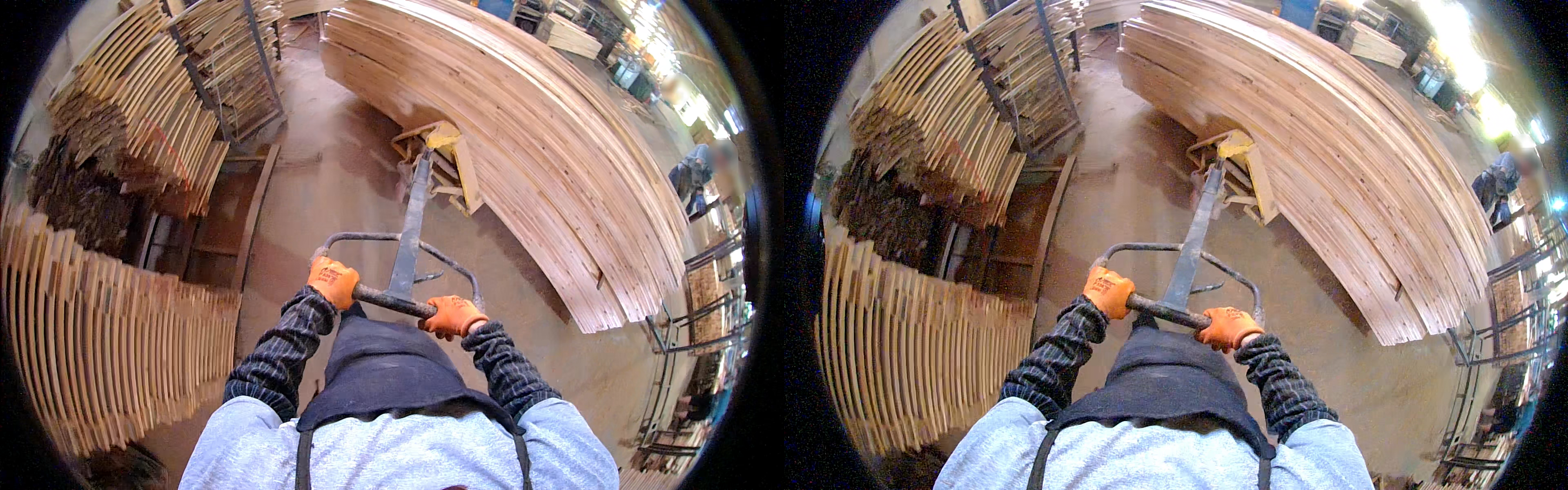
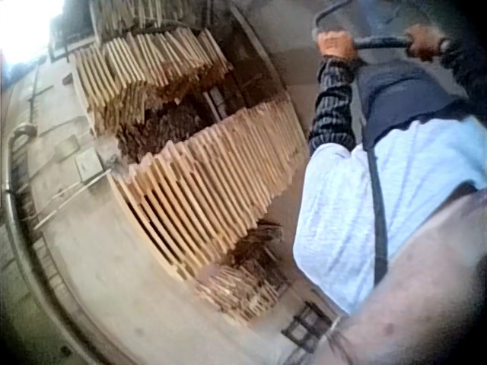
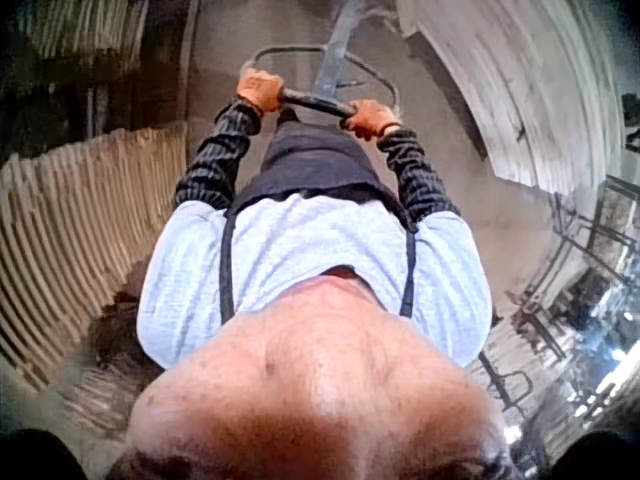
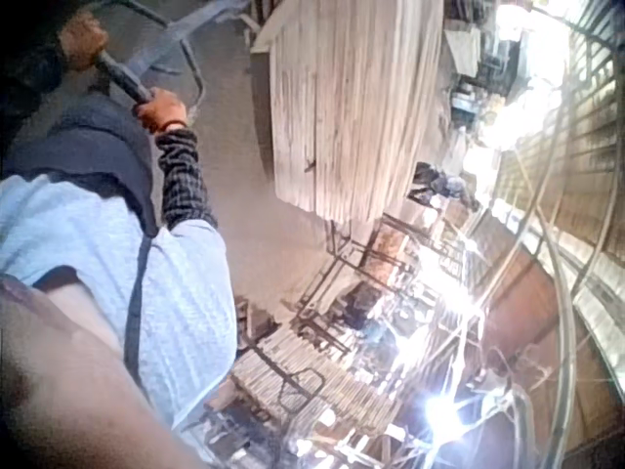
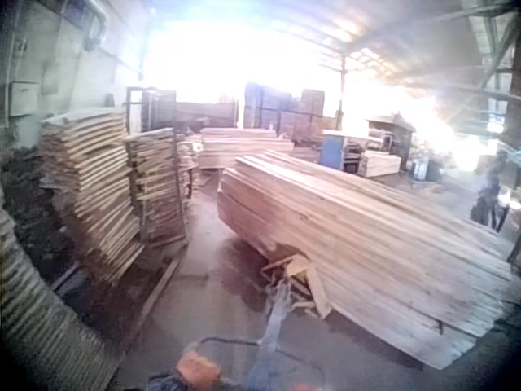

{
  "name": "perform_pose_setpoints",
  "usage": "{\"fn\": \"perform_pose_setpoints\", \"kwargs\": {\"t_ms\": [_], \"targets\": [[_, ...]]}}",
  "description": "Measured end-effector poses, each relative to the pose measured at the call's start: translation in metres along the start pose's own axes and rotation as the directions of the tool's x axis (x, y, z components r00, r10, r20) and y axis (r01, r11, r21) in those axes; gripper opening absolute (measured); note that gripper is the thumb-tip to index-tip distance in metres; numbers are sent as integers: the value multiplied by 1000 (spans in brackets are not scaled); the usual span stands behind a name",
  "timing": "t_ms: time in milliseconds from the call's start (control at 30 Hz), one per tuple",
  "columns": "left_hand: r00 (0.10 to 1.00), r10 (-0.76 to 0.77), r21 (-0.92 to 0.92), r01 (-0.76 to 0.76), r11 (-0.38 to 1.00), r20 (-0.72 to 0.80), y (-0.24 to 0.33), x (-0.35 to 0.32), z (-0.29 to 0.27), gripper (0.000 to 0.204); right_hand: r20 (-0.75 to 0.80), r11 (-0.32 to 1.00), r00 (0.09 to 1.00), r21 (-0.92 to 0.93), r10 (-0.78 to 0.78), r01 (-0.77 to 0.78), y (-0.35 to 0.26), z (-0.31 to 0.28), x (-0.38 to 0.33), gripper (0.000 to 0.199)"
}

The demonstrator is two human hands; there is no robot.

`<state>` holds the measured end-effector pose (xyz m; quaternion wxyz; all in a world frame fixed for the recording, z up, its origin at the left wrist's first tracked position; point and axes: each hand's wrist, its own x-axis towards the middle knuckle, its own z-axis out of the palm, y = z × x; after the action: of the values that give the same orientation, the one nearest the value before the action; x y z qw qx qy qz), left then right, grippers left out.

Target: The person pulls a manual pallet jack carrying a large stack of wooden planks through a warehouse, turning it to navigate around industrial machinery and other stacks of wood.

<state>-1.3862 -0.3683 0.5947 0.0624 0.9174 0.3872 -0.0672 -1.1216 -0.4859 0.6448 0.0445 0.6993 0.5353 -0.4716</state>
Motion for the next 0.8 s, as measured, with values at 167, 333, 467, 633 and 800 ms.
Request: {"fn": "perform_pose_setpoints", "kwargs": {"t_ms": [167,333,467,633,800], "targets": [[993,-58,-24,56,998,-103,64,-28,20,14,13,999,1000,-43,-25,25,45,11,-33,28],[993,-104,-4,104,995,-48,113,-50,33,13,24,992,998,-114,-55,57,91,29,-50,33],[994,-109,-42,109,993,-3,138,-68,35,16,60,989,997,-135,-50,58,108,38,-65,32],[991,-112,-64,107,992,-73,175,-89,34,18,89,983,990,-143,-107,119,133,37,-90,30],[979,-182,-39,186,982,91,204,-103,13,24,101,984,985,-92,-141,150,147,35,-115,32]]}}
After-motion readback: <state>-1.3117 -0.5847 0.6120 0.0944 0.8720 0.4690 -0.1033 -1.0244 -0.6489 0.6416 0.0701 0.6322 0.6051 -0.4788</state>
